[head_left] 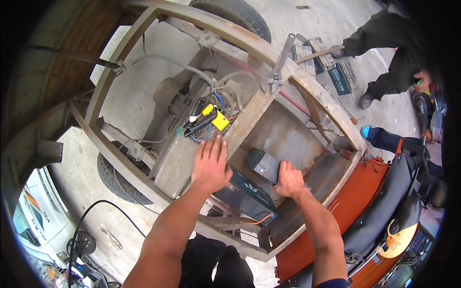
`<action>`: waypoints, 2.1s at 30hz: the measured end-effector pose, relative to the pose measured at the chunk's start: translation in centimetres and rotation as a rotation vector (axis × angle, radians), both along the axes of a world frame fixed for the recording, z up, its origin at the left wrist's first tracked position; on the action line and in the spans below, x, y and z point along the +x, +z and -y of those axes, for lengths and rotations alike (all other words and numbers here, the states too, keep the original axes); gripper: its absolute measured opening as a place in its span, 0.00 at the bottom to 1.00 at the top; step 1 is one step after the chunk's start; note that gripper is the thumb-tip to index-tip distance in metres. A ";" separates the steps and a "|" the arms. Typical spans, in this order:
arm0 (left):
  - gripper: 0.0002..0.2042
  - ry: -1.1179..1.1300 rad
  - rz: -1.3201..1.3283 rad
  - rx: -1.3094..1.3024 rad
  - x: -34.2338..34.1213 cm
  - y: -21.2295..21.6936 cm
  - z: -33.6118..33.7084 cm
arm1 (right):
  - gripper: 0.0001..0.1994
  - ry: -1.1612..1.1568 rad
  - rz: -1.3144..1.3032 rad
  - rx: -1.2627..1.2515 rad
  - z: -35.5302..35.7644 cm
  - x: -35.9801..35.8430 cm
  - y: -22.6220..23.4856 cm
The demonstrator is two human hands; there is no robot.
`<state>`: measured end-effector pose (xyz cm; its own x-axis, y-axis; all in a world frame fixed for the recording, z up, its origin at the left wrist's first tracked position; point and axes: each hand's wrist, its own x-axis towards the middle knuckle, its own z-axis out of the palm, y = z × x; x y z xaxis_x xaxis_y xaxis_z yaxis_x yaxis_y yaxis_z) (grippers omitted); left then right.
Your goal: The person places several rectangular batteries into a metal frame on a three-wheeled vehicle, aligns them, and connects wires between terminals. The person also wipes the battery tops with a cloth and uses a wrench to tighten connections.
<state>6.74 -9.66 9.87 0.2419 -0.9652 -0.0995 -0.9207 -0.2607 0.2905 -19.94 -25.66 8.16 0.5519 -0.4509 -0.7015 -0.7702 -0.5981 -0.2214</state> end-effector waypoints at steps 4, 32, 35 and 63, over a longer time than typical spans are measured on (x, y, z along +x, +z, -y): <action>0.40 0.004 -0.026 -0.002 -0.1 -0.1 0.0 | 0.39 0.026 -0.035 0.033 -1.7 0.7 1.1; 0.45 -0.069 0.079 -0.056 0.0 -0.6 0.1 | 0.33 -0.084 0.177 0.026 -6.6 3.4 -0.2; 0.45 -0.068 0.070 -0.047 0.0 -0.6 0.0 | 0.33 -0.073 0.155 0.037 -6.3 3.6 0.3; 0.46 -0.060 0.082 -0.039 -0.1 -0.9 -0.1 | 0.37 -2.208 0.347 0.378 -15.1 -7.3 -6.6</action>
<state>6.61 -9.60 8.97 0.1896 -0.9809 -0.0439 -0.9553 -0.1946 0.2225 -27.27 -10.52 1.53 -0.3776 -0.2458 -0.8927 0.1213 0.9427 -0.3109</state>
